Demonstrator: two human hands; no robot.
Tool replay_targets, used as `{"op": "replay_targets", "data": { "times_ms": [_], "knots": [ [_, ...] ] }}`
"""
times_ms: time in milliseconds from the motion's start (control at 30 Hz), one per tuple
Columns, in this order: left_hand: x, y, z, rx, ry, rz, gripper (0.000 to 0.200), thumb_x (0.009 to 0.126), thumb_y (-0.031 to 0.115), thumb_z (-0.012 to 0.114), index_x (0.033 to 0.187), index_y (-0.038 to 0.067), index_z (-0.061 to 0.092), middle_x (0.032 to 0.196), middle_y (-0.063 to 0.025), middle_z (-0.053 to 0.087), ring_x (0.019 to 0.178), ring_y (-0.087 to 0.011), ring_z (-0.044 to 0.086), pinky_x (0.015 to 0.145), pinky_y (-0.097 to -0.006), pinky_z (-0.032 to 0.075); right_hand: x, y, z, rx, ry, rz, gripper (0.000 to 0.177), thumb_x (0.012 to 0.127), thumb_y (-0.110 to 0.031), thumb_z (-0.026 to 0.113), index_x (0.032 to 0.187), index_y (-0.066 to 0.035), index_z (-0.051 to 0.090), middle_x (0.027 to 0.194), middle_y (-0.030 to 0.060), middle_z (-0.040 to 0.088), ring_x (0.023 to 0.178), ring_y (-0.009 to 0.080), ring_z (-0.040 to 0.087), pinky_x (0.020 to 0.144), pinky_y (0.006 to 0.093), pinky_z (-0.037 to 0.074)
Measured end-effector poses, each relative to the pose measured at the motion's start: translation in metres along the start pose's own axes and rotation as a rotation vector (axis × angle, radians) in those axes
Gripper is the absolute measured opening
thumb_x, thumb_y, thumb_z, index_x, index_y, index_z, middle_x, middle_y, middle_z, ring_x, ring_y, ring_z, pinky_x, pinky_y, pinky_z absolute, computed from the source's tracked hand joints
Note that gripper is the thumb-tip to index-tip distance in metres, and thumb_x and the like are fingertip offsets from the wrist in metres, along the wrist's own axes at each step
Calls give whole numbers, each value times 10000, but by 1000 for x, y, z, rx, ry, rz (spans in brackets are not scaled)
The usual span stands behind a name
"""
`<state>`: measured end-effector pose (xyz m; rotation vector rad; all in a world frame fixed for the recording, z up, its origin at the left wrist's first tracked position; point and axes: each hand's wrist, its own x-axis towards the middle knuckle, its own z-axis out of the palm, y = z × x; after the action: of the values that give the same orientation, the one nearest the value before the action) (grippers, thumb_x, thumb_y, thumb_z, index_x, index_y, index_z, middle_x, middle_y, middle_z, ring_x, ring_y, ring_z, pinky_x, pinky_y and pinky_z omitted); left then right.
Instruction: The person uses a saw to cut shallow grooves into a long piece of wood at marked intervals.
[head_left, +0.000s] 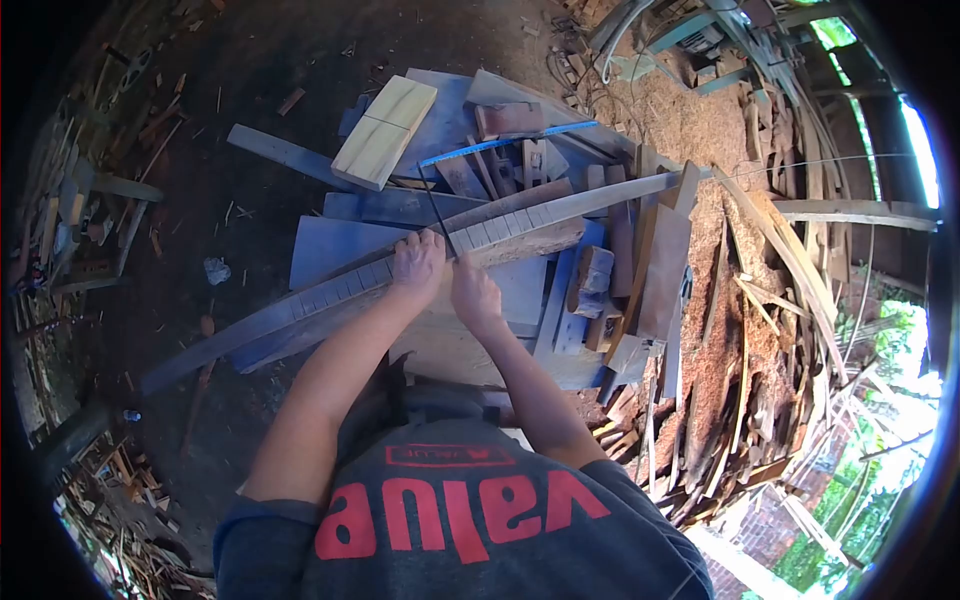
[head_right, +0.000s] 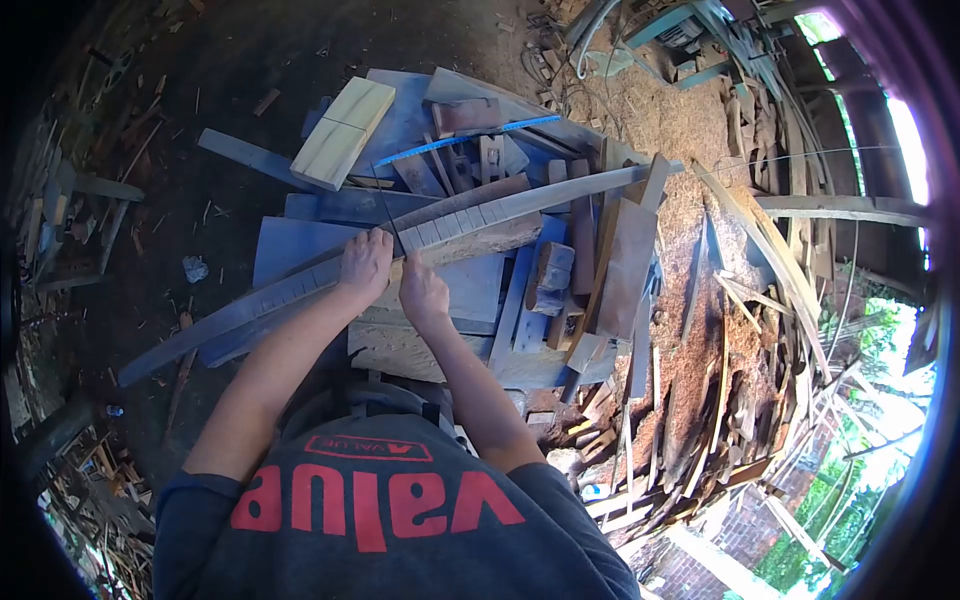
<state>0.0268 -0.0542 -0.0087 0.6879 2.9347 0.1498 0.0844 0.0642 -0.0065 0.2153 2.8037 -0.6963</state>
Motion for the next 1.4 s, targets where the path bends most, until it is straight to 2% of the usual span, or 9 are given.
{"op": "replay_targets", "data": {
  "times_ms": [133, 333, 467, 533, 733, 933, 1033, 1233, 1400],
  "knots": [
    [3, 1, -1, -47, 16, -28, 249, 764, 98, 566, 998, 13, 575, 988, -126, 574, 924, -280, 575, 768, -395, 479, -52, 11, -16, 18, -90, 107, 167, 957, -202, 409, 1028, -64, 472, 757, 267, 635, 717, 476, 619, 663, 569, 495],
    [4, 2, 2, -49, 5, -35, 248, 769, 98, 554, 1000, 13, 583, 980, -121, 578, 915, -275, 577, 766, -394, 481, 15, 0, 5, 12, -23, 35, 178, 958, -218, 415, 1036, -64, 457, 734, 268, 630, 713, 478, 618, 655, 585, 485],
    [3, 0, -2, -49, 13, -18, 244, 776, 98, 547, 1002, 15, 584, 979, -119, 578, 916, -273, 576, 764, -394, 480, -17, 7, -5, 36, 25, 2, 177, 955, -213, 420, 1039, -62, 459, 741, 269, 632, 717, 477, 620, 646, 587, 485],
    [2, 1, -2, -55, 35, -27, 243, 771, 91, 549, 1000, 17, 584, 983, -120, 576, 919, -274, 574, 767, -395, 477, -49, 12, -12, -6, -98, 133, 181, 954, -201, 423, 1052, -59, 476, 768, 258, 641, 731, 467, 627, 644, 573, 493],
    [4, 1, 3, -69, 19, -44, 245, 776, 100, 546, 1003, 18, 586, 993, -113, 575, 919, -269, 573, 776, -388, 472, 12, 2, 3, -6, -58, 29, 200, 957, -216, 429, 1070, -55, 459, 786, 268, 640, 742, 472, 624, 655, 575, 491],
    [3, 1, 0, -67, 18, -40, 257, 764, 96, 563, 1008, 19, 584, 999, -120, 573, 930, -270, 570, 771, -393, 472, -38, 8, -17, -1, -114, 128, 197, 953, -212, 430, 1041, -41, 472, 791, 263, 642, 759, 464, 627, 666, 560, 497],
    [0, 1, -3, 30, 57, -9, 240, 791, 168, 580, 997, 46, 597, 968, -93, 590, 916, -251, 586, 735, -375, 481, -34, 7, -20, 9, -87, 83, 199, 958, -215, 420, 1045, -44, 472, 793, 270, 639, 767, 472, 623, 674, 567, 491],
    [3, 2, -3, -55, -10, -40, 289, 759, 111, 576, 1031, 15, 583, 994, -118, 573, 941, -273, 571, 770, -397, 474, 7, -3, -12, 67, -73, 38, 206, 964, -217, 401, 1081, -59, 462, 771, 287, 628, 780, 493, 611, 702, 603, 461],
    [6, 2, -4, -47, 13, -49, 282, 753, 111, 584, 1018, 16, 578, 991, -117, 572, 935, -276, 570, 762, -397, 474, -34, 10, -16, -12, -47, 43, 165, 950, -198, 448, 1005, -43, 450, 752, 267, 637, 728, 450, 638, 617, 536, 512]
  ]
}}
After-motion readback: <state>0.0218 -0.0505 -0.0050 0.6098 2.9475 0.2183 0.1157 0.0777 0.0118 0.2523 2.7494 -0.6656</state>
